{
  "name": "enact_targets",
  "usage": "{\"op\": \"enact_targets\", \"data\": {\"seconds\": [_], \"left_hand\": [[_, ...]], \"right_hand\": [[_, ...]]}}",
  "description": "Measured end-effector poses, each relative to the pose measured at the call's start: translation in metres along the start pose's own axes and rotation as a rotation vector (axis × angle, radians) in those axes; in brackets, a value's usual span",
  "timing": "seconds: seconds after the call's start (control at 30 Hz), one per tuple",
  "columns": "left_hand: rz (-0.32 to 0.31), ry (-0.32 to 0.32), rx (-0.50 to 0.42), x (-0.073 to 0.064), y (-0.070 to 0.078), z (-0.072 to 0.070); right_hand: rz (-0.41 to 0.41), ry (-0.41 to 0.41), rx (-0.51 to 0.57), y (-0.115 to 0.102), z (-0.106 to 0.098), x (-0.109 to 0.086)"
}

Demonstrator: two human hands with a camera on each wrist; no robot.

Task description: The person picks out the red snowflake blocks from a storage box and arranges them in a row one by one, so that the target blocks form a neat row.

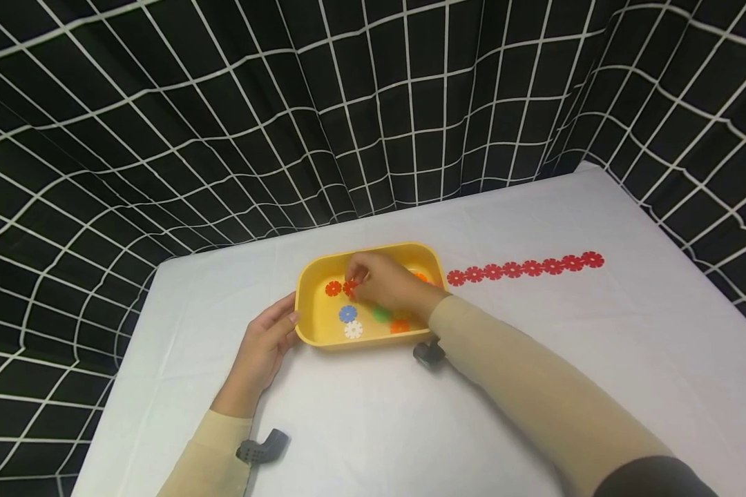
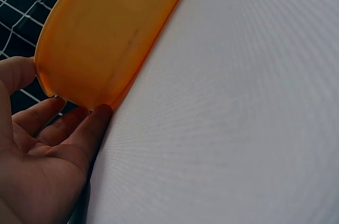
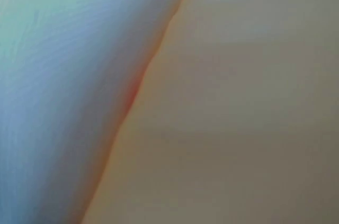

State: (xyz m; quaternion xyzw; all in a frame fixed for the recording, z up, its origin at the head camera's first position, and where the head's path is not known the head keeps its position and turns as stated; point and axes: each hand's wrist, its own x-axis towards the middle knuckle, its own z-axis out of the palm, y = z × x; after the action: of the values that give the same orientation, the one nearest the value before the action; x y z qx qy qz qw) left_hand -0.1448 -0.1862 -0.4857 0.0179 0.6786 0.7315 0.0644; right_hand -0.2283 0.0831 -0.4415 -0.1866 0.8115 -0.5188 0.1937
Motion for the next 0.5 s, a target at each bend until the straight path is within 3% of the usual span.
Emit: {"op": "enact_targets", "data": {"seconds": [0.4,0.5], "left_hand": [[0.005,-0.007,-0.003,0.001,-0.002,-0.001],[0.002,-0.005,-0.007,0.001,-0.002,-0.001]], "right_hand": [[0.036,0.011,0.139,-0.006,-0.005,-0.010],[0.004,0.026,0.153,-0.007,-0.008,-0.011]]}}
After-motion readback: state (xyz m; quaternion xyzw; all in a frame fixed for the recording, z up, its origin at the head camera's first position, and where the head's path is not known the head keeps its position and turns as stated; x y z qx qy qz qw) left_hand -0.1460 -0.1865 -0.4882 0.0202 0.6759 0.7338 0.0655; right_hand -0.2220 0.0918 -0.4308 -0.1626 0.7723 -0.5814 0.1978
